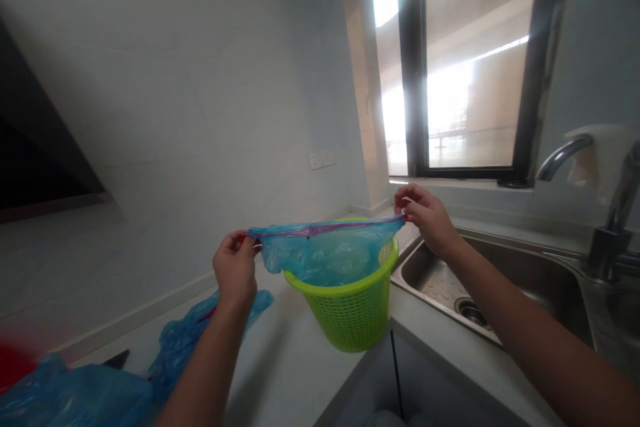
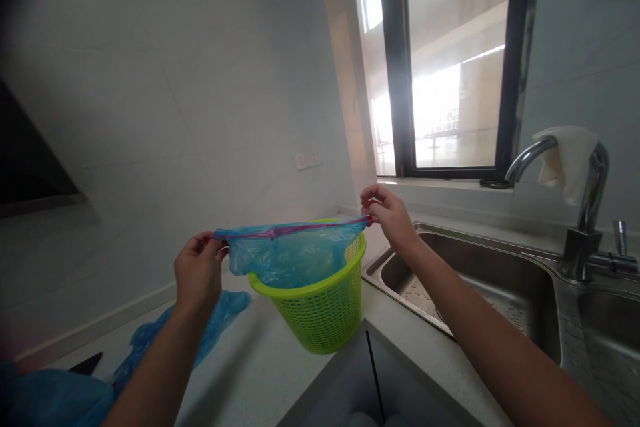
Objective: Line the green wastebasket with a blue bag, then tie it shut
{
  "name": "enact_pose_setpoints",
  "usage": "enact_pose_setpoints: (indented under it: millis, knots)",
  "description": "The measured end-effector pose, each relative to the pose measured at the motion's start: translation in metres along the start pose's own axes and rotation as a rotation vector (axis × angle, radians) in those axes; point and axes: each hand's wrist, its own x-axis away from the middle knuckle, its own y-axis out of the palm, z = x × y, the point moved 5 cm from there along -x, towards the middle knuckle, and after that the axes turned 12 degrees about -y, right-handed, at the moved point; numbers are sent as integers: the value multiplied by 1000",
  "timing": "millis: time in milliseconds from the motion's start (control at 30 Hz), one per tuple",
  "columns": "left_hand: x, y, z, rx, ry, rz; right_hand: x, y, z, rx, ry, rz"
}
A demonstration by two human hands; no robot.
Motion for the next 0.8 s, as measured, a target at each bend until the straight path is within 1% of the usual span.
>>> enact_pose_setpoints:
  millis: [100, 200, 233, 300, 367, 467, 567, 633, 700, 733, 800]
  knots:
    - [3, 1, 1, 0, -31, 17, 1, 5, -2, 94, -72, -129]
    - [1, 0, 0, 6, -62, 35, 1, 6, -2, 275, -138, -168]
    - [1, -1, -1, 12, -71, 32, 1, 5, 0, 335, -142, -152]
    - [-1, -2, -2, 24, -81, 16, 0, 0, 4, 422, -134, -77]
    - [-2, -3, -3, 25, -76, 0, 0, -4, 7, 447, -142, 14]
    - [-3, -4, -4, 18, -61, -24, 3, -8, 5, 493, -199, 117]
    - [-2, -2, -3, 24, -45, -52, 8, -10, -4, 631, -266, 182]
    - [-2, -1, -2, 13, -30, -59, 10, -11, -6, 650, -247, 199]
    - [-3, -3, -1, -14, -12, -41, 10, -12, -4, 629, -178, 186]
    - [-4, -4, -1, -28, -3, -21, 9, -12, -2, 628, -146, 166]
    - [-6, -9, 0, -67, 19, 25, 6, -11, 3, 622, -96, 72]
